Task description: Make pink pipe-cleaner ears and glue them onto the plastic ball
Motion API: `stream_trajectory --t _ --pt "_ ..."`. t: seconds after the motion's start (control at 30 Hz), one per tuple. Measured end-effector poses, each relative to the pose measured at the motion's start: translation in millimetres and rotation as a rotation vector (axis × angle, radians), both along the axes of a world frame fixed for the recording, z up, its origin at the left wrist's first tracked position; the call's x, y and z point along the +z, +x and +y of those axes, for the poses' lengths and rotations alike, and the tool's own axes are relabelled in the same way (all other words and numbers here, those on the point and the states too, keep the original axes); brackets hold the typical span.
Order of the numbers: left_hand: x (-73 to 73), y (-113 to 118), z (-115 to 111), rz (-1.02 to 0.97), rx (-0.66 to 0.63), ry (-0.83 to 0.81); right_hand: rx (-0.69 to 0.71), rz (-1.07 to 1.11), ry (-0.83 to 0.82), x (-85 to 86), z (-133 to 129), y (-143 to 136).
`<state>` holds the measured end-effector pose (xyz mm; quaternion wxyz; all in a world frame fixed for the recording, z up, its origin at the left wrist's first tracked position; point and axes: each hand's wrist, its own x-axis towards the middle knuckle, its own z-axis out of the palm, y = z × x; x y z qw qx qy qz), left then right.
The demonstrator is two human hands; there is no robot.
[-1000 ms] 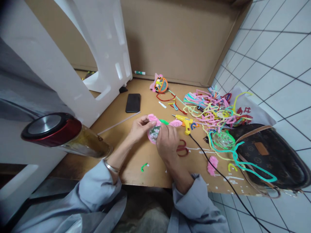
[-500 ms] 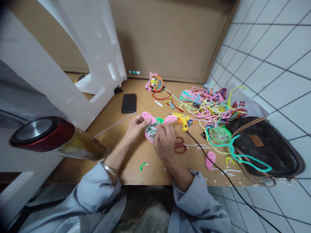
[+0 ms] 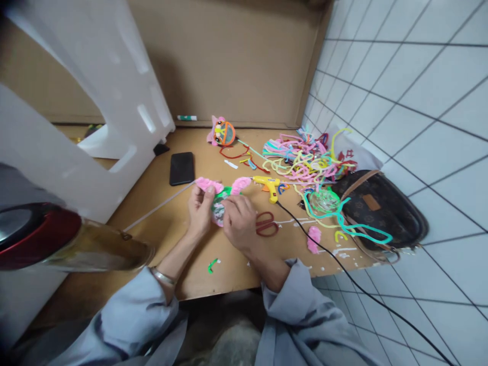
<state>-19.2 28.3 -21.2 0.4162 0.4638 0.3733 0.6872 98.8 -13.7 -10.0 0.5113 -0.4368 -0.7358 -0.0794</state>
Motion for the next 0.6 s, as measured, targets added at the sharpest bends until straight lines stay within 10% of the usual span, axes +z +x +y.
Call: stream_trajectory --t 0.17,0.3,0.47,0.6 --pt "-5.3 -0.1 -1.3 0.157 0.074 0.049 0.019 0.049 -0.041 0.5 -0.6 5.9" --pt "-2.5 -0.2 -1.4 0.170 0.114 0.046 -0.258 0.149 -0.114 7.5 17.8 34.8" --pt "-1.0 0.3 0.0 0.171 0.098 0.054 -0.719 -0.162 -0.640 25.1 56.7 66.0" --pt "-0.6 -2.2 -0.6 0.196 0.129 0.061 -0.768 -0.236 -0.887 23.7 71.0 72.7"
